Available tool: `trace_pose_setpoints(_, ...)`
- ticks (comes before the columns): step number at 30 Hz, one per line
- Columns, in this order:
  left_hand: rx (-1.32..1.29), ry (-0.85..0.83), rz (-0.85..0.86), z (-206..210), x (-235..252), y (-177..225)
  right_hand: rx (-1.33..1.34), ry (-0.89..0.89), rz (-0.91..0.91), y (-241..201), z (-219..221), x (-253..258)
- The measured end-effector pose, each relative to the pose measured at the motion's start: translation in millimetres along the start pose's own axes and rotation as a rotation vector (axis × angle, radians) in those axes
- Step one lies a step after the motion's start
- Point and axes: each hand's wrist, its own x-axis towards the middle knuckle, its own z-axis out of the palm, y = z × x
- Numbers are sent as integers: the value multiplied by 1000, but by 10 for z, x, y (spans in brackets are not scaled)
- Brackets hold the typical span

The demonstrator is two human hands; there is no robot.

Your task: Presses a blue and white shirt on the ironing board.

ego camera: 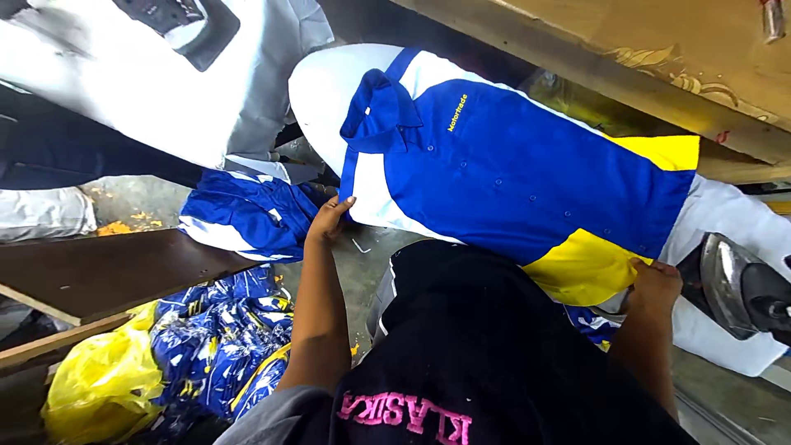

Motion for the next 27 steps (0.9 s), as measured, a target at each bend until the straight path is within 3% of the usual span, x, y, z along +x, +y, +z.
trace_pose_setpoints(5, -9, -175, -22, 88, -221, 241, 107, 109, -7, -98, -25, 37)
trace_pose_setpoints(9, 14, -229, -28, 174, -248, 345, 115, 10, 37, -12, 24, 143)
trace_pose_setpoints(13, 507, 34, -4, 246, -104, 478, 123, -67, 51, -66, 10, 169)
trace_pose_setpoints(17, 727, 311, 324, 350, 154, 836, 87, -103, 64, -110, 20, 211)
trace_pose_setpoints(19, 776, 356, 428, 470, 289, 1151, 74, -99, 77, -118, 36, 217)
trace_pose_setpoints(23, 829, 221, 392, 741, 699, 1655, 149, -115, 68, -54, -15, 220)
trace_pose_setpoints(27, 1029, 101, 361, 932, 1136, 1832, 169, -85, 66, 70, -23, 230)
